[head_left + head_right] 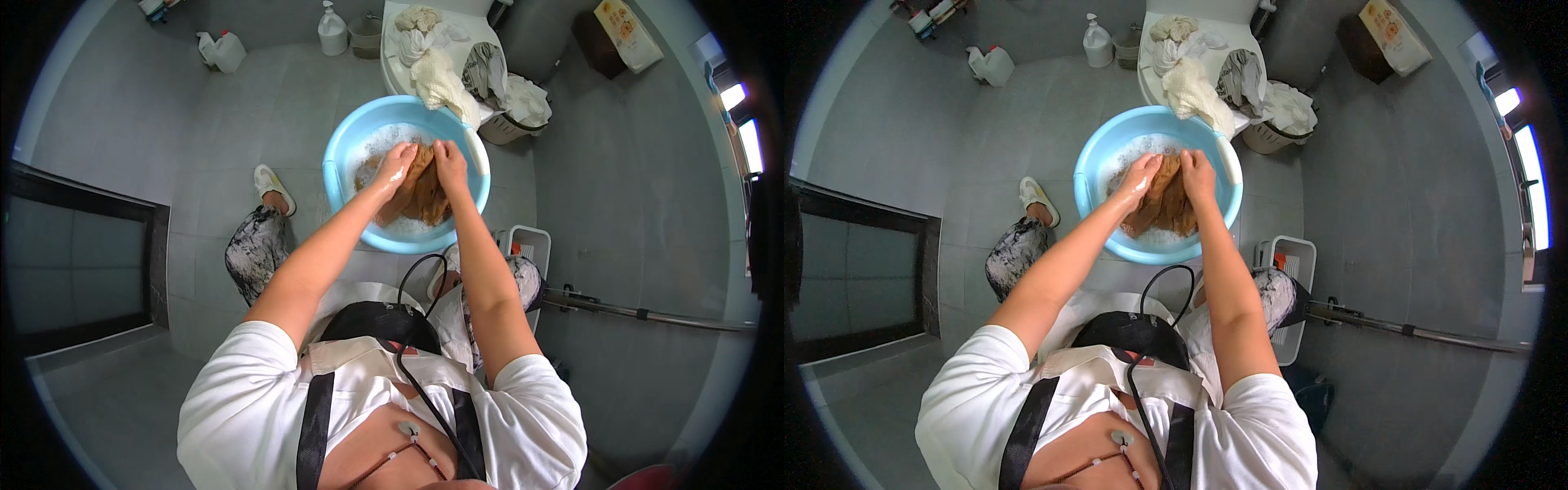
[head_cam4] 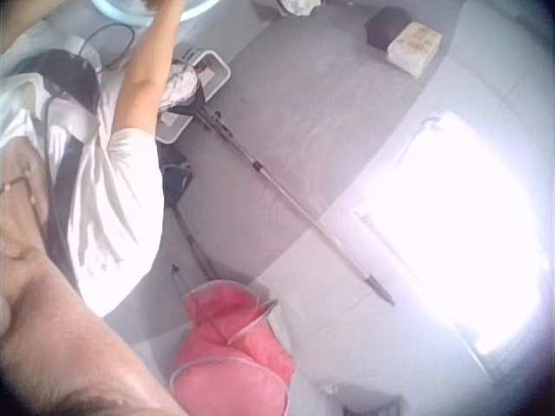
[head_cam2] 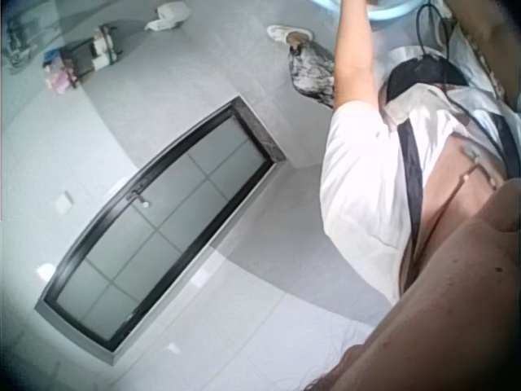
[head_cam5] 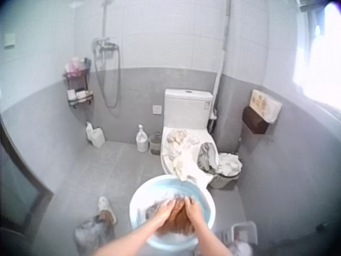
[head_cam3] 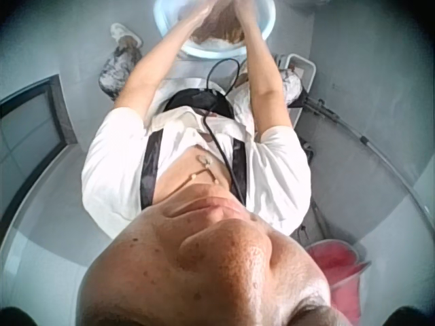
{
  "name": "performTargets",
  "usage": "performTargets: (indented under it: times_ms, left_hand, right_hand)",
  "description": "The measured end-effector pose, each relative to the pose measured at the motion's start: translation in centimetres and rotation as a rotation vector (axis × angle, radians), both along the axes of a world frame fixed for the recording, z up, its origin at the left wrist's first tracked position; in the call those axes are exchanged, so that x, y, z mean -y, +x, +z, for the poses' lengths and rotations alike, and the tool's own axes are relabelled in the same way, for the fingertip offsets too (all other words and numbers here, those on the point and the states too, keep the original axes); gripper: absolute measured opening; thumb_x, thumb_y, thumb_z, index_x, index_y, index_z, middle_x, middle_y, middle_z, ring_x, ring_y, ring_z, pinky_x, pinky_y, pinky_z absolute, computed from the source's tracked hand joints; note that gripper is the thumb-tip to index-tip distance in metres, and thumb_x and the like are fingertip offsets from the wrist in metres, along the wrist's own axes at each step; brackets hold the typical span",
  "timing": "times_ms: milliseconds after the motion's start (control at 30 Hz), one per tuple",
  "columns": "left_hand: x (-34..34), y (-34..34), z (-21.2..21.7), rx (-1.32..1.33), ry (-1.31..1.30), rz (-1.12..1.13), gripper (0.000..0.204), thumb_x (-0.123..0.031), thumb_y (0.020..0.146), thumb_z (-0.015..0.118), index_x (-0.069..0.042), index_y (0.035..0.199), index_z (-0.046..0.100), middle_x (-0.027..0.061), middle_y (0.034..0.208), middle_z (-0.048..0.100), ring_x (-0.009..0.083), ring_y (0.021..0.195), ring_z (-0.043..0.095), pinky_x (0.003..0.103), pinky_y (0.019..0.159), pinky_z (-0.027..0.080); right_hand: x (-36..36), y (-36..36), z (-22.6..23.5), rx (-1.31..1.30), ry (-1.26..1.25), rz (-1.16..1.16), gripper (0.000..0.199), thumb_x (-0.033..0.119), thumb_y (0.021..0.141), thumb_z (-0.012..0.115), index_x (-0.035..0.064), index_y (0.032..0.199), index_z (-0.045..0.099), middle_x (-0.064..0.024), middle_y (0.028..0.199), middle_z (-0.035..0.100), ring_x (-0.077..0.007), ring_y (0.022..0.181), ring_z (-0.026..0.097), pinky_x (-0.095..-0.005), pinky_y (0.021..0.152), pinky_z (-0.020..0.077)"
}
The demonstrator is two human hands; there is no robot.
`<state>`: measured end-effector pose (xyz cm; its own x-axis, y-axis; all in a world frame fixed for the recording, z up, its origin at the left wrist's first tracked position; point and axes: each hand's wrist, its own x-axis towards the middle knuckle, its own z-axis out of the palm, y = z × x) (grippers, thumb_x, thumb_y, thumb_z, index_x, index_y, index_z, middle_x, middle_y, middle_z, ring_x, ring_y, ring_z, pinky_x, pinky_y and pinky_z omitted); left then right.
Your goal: The person washes clothes in a blue basin filled with soapy water by hand, scrubbing and wringing the fabric.
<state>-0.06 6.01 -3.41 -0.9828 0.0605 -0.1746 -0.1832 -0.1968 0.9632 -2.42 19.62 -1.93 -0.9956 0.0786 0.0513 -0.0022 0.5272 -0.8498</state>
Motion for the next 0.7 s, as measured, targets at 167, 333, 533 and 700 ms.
performTargets:
  times_ms: [167, 333, 533, 700]
  left_hand:
    - [1.0, 1.8, 4.9, -0.085, -0.183, -0.253, 0.05, -0.035, 0.077, 0.064, -0.003, 0.113, 0.049, 0.0089, 0.106, 0.055, 0.0149, 0.092, 0.051, 0.028, 0.079, 0.042]
    - [1.4, 1.4, 6.6, 0.167, -0.106, -0.168, 0.038, -0.024, 0.076, 0.063, -0.002, 0.106, 0.055, 0.0071, 0.098, 0.059, 0.0156, 0.083, 0.058, 0.029, 0.074, 0.046]
    - [2.1, 2.0, 7.6, 0.228, 0.388, -0.289, 0.037, -0.025, 0.079, 0.056, -0.003, 0.108, 0.052, 0.0088, 0.103, 0.058, 0.0183, 0.093, 0.056, 0.031, 0.083, 0.045]
    - [0.8, 2.5, 10.5, 0.221, 0.595, -0.288, 0.035, -0.024, 0.08, 0.055, -0.002, 0.107, 0.051, 0.0094, 0.104, 0.057, 0.0197, 0.094, 0.056, 0.033, 0.086, 0.043]
  right_hand:
    - [0.4, 0.2, 3.5, -0.071, -0.504, 0.189, 0.03, 0.029, 0.09, 0.041, 0.0022, 0.093, 0.055, -0.0083, 0.084, 0.059, -0.0179, 0.08, 0.054, -0.0289, 0.076, 0.0404]
    - [-1.3, 0.9, 5.3, 0.039, -0.717, 0.307, 0.039, 0.032, 0.087, 0.05, 0.0058, 0.116, 0.044, -0.008, 0.104, 0.054, -0.0155, 0.102, 0.045, -0.0293, 0.091, 0.0324]
    - [-4.2, 3.4, 4.2, 0.304, -0.446, 0.641, 0.082, 0.023, 0.068, 0.073, 0.0071, 0.133, 0.025, -0.0098, 0.129, 0.039, -0.0189, 0.119, 0.034, -0.031, 0.1, 0.0242]
    - [-4.2, 2.4, 0.9, 0.296, -0.191, 0.693, 0.076, 0.01, 0.061, 0.076, 0.0044, 0.126, 0.036, -0.0074, 0.122, 0.046, -0.0191, 0.112, 0.041, -0.03, 0.096, 0.0304]
